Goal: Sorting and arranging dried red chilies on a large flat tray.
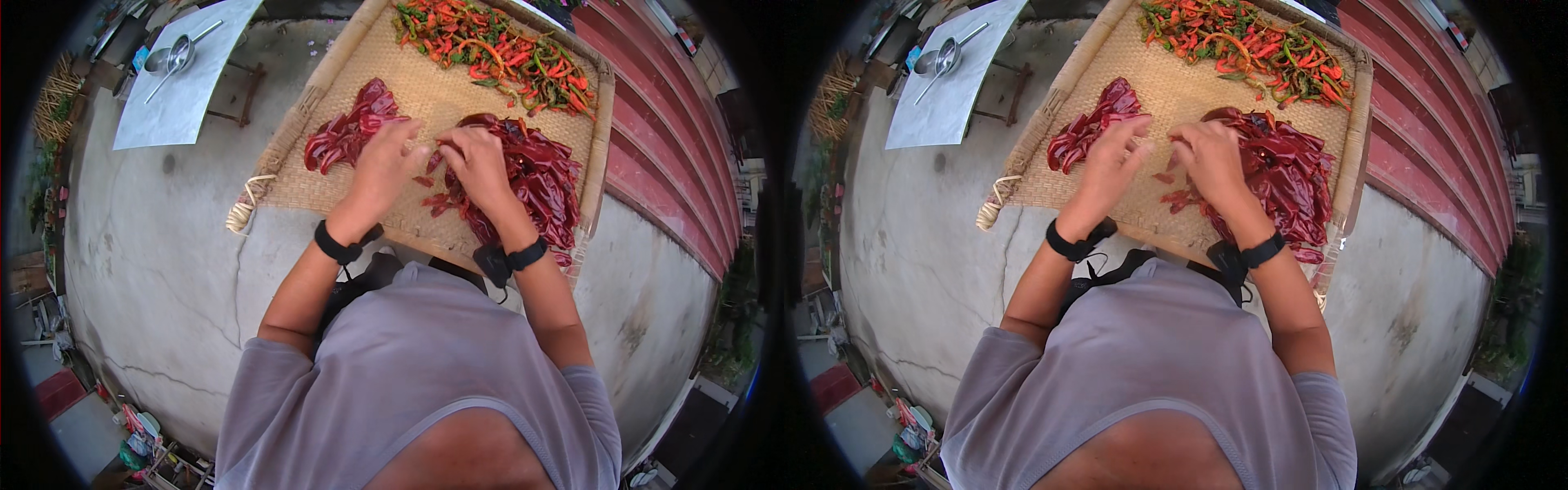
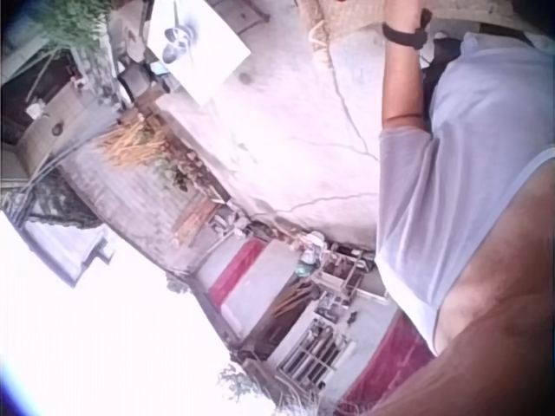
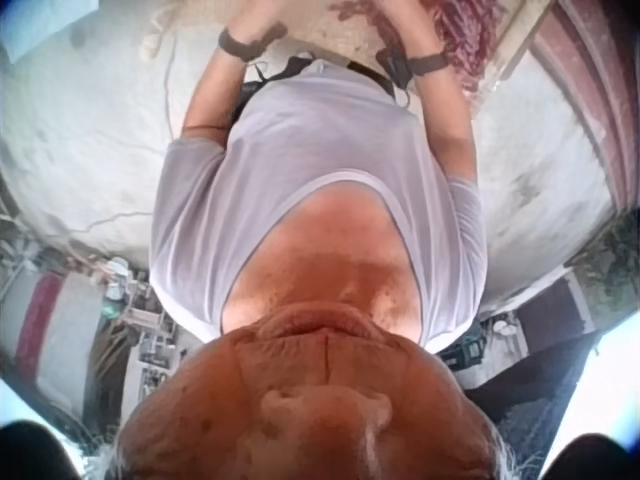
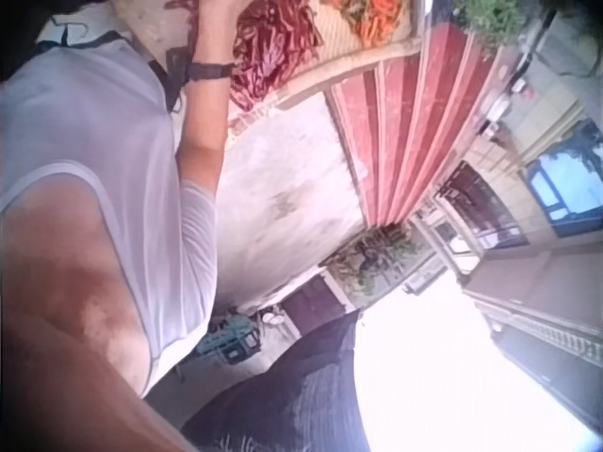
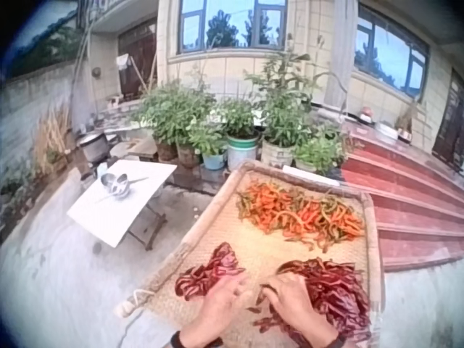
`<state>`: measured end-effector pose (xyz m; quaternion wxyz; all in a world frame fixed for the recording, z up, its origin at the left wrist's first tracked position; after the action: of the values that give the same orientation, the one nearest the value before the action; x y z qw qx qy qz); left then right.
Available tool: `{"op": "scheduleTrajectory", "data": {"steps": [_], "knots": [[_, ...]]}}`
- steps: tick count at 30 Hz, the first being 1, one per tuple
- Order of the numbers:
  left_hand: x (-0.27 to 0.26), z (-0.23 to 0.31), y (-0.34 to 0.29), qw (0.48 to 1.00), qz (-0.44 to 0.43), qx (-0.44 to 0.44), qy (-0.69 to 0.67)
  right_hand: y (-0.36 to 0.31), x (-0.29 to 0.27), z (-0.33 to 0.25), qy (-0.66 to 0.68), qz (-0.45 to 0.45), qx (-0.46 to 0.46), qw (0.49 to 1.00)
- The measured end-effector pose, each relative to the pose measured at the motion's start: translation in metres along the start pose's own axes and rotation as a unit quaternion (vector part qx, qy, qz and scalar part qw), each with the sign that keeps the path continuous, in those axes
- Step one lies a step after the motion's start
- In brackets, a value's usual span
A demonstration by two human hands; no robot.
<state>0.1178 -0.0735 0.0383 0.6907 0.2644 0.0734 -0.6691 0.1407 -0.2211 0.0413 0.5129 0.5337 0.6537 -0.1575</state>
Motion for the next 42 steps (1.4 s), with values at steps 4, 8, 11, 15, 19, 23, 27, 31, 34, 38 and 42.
{"op": "scheduleTrajectory", "data": {"steps": [4,8,11,15,19,23,27,31,34,38,42], "knots": [[0.027,-0.011,-0.012,0.997,-0.026,0.002,-0.078,-0.019,0.027,0.005,0.219,-0.036,0.103,0.970],[0.030,-0.028,-0.019,0.993,-0.046,-0.053,-0.093,-0.043,0.041,0.007,0.348,-0.080,0.206,0.911],[0.007,-0.044,-0.018,0.998,0.016,-0.026,-0.052,-0.034,0.019,0.012,0.212,-0.062,0.140,0.965],[-0.039,-0.053,0.006,0.988,0.078,-0.070,-0.115,-0.008,0.000,0.034,-0.099,-0.033,0.053,0.993],[-0.069,-0.048,0.036,0.988,0.117,-0.065,-0.071,0.026,0.015,0.053,-0.156,0.016,0.001,0.988],[-0.088,-0.031,0.038,0.970,0.194,0.035,0.143,0.044,0.056,0.071,-0.209,-0.052,0.018,0.976],[-0.063,-0.021,0.023,0.994,0.085,0.009,0.072,0.041,0.072,0.094,-0.232,-0.074,0.013,0.970],[-0.038,-0.010,-0.005,0.995,0.052,0.034,0.081,0.048,0.050,0.077,-0.198,-0.086,0.032,0.976],[-0.019,-0.015,-0.016,0.999,0.001,-0.044,-0.009,0.045,0.008,0.045,0.122,0.003,0.079,0.989],[-0.006,-0.004,-0.022,0.999,0.015,0.015,-0.042,-0.003,0.030,0.031,0.533,-0.040,0.251,0.807],[0.005,-0.003,-0.022,0.997,-0.051,0.043,-0.028,-0.039,0.017,0.033,0.495,-0.028,0.295,0.817]]}}
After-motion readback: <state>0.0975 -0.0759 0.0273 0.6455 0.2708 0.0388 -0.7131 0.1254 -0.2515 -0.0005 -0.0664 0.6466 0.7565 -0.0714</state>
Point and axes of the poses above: each hand's wrist, its own y-axis towards the middle knuckle, its own x-axis out of the palm, z = x × y, the point moved 10 cm from there along y, towards the middle knuckle
